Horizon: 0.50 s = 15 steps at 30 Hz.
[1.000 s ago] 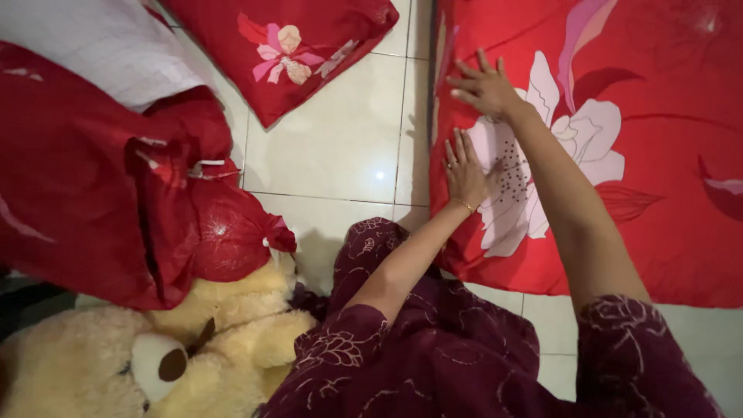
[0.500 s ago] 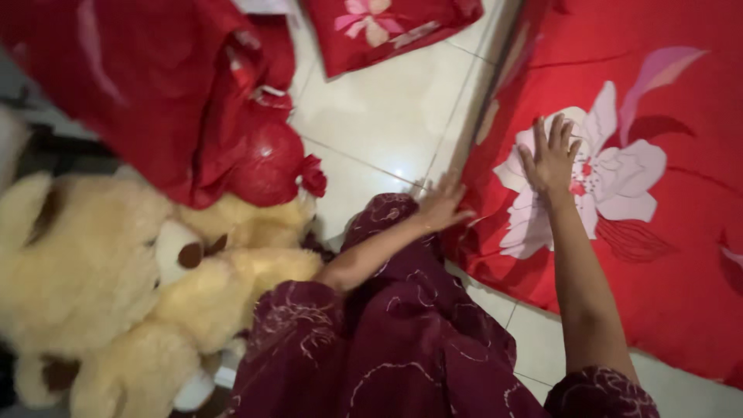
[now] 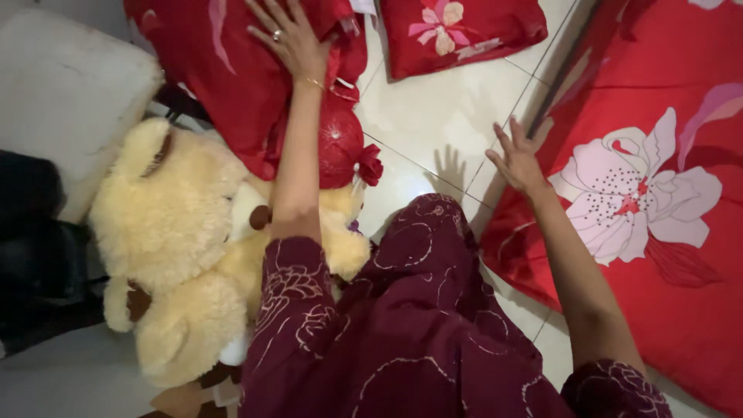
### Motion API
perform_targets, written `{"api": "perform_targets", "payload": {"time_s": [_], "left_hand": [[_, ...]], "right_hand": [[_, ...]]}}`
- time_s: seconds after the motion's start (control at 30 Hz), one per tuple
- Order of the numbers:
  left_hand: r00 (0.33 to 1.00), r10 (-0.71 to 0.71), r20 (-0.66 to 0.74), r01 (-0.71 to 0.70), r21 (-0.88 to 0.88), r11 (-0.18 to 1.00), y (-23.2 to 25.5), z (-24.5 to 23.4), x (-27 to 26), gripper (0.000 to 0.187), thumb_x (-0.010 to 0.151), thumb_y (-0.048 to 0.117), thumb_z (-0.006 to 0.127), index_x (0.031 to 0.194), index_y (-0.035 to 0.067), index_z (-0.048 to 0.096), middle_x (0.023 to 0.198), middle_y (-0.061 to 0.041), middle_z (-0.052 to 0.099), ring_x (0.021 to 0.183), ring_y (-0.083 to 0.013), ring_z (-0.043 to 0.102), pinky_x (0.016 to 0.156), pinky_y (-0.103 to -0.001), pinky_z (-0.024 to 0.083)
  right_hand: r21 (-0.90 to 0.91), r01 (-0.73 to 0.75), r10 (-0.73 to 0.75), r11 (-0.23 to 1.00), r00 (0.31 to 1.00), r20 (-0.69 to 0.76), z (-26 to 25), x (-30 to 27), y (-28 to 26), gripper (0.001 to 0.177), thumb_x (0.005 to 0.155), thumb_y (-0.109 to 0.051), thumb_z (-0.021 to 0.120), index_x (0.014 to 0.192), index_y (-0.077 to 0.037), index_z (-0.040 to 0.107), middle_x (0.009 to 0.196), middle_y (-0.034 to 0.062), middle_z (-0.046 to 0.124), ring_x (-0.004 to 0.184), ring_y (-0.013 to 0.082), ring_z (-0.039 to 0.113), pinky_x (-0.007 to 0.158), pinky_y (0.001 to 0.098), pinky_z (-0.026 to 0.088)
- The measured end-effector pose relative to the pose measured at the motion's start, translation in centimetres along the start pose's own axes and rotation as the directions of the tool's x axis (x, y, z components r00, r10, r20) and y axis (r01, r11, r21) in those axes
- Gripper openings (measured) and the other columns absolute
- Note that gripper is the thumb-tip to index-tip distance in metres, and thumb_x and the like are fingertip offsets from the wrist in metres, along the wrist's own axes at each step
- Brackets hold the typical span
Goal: The person spreads a red floral bedsheet over a mattress, smoothing it out and tucking the edges. They then place a matching red pillow on the bed and adjust the pillowcase.
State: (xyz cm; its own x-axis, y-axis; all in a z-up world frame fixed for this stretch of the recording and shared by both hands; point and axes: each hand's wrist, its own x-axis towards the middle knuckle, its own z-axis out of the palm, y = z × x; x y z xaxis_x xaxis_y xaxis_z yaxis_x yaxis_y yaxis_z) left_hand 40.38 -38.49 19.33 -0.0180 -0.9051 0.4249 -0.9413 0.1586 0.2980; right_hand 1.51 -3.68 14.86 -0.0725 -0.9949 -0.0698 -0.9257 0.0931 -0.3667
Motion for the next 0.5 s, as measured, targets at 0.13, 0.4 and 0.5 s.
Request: {"api": "perform_targets", "payload": {"time_s": [0.13,0.4,0.5], "left_hand": [[0.999,0.038,0.034,-0.042,0.129,0.991,-3.5,5.3,2.8,0.097,0.072,0.007,0.081,0.158,0.017,0.039,0.165,-0.01,0.026,0.153,-0.0435,0.015,0.121,-0.071,0.013],[0.955,0.232,-0.183,-0.278,-0.289,0.916,-5.0,7.5,0.6,0.067,0.073,-0.015,0.062,0.137,0.004,0.062,0.144,-0.021,0.06,0.137,-0.038,0.055,0.12,-0.052,0.04],[0.949,0.234,-0.212,-0.291,-0.3,0.909,-4.5,2.5,-3.4,0.054,0.081,-0.01,0.058,0.134,0.003,0.065,0.141,-0.024,0.061,0.126,-0.0398,0.062,0.105,-0.052,0.05]], "right_hand": [[0.026,0.092,-0.092,0.995,0.996,-0.001,-1.3,4.2,-5.7,0.067,0.105,-0.043,0.056,0.161,-0.014,0.035,0.168,0.0285,0.017,0.153,0.05,0.022,0.121,0.058,0.026],[0.313,0.275,-0.217,0.909,0.954,-0.21,-2.1,14.2,-14.6,0.056,0.112,-0.035,0.052,0.162,-0.014,0.038,0.171,0.0246,0.023,0.157,0.0465,0.028,0.126,0.0504,0.031],[0.579,0.262,-0.107,0.772,0.951,-0.289,-4.2,20.1,-18.7,0.055,0.119,-0.048,0.039,0.164,-0.016,0.04,0.174,0.014,0.043,0.164,0.0345,0.042,0.137,0.0446,0.032]]}}
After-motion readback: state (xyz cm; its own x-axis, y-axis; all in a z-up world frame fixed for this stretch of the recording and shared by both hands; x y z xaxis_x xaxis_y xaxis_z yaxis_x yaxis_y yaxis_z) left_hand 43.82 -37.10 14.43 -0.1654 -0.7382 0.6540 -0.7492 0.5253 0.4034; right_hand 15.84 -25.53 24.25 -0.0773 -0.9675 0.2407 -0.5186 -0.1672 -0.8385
